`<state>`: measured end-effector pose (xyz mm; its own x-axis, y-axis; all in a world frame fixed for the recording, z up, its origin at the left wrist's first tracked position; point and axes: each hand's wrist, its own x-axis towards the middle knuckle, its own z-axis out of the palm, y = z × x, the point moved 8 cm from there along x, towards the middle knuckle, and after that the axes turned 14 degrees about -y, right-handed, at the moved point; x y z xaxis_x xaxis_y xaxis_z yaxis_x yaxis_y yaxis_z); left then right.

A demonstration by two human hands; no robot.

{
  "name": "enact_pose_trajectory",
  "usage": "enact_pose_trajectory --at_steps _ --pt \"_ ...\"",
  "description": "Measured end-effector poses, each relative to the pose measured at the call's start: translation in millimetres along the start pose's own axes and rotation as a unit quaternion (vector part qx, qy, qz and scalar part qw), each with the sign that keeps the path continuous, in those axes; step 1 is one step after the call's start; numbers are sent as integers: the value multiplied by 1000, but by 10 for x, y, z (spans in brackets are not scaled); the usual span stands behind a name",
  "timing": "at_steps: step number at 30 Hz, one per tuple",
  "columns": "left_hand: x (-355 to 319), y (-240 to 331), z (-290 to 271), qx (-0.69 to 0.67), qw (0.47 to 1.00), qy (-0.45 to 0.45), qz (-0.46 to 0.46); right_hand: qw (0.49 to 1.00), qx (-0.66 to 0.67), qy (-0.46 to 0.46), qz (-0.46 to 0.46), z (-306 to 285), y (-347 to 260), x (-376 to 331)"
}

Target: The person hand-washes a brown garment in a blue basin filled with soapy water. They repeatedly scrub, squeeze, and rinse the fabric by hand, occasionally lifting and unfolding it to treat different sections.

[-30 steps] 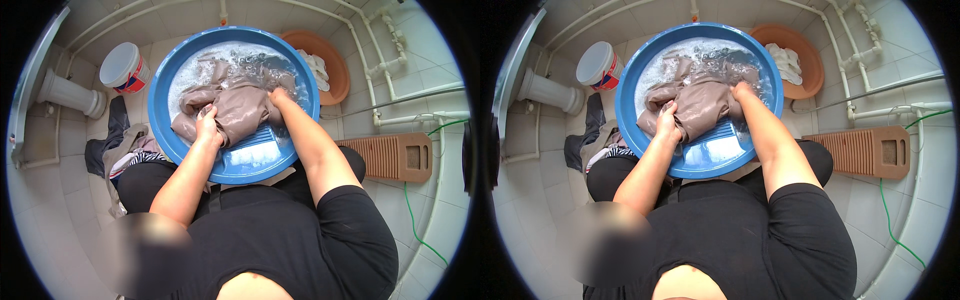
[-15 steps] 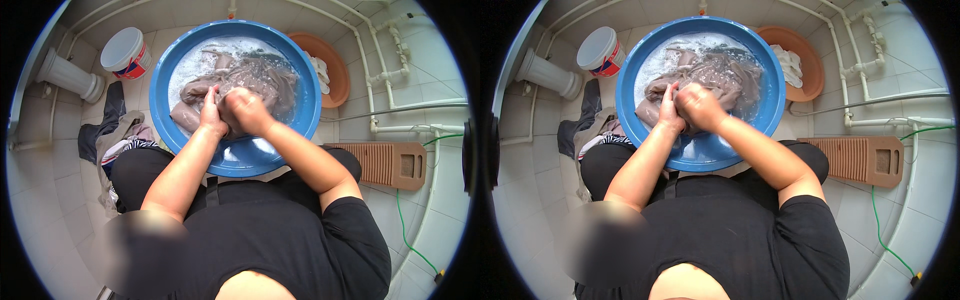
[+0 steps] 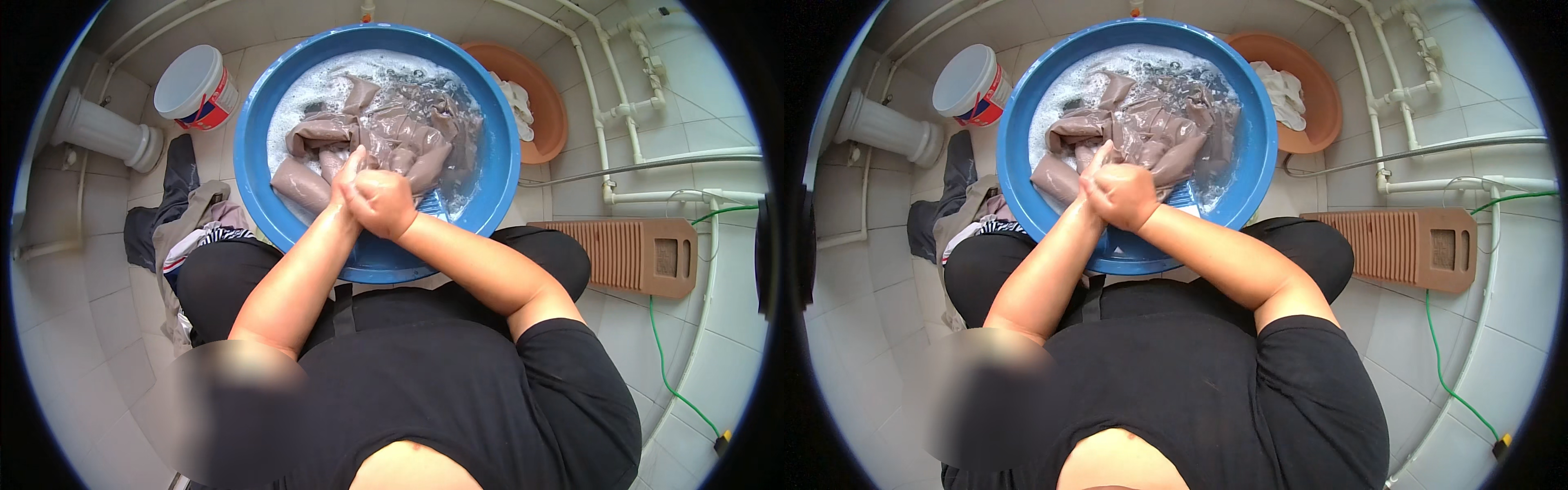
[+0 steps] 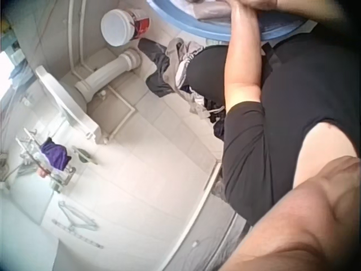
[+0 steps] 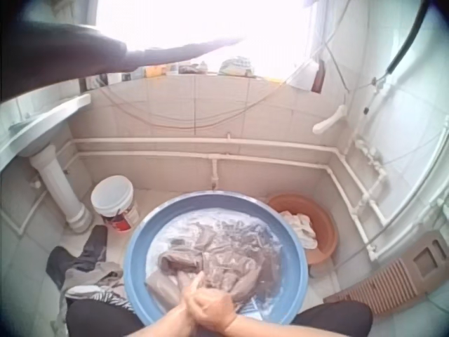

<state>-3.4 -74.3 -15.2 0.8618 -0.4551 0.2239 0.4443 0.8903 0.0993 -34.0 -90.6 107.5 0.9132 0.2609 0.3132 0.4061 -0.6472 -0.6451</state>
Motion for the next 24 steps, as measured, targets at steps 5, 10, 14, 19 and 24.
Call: enact_pose_trajectory --at_steps 5,10,14,19,24 --pt "-51 -111 78 168 931 245 -212 959 182 56 209 23 1012 -56" --pt "-97 168 -556 250 929 177 -208 998 55 -2 -43 -51 -171 -54" --pt "-14 211 -188 232 921 233 -209 984 56 -59 -158 -114 -180 -112" --pt "29 230 1030 436 802 -87 -398 937 265 -207 91 -216 897 -318" --pt "-347 291 927 464 639 -37 -613 819 304 -234 427 -518 1410 -627"
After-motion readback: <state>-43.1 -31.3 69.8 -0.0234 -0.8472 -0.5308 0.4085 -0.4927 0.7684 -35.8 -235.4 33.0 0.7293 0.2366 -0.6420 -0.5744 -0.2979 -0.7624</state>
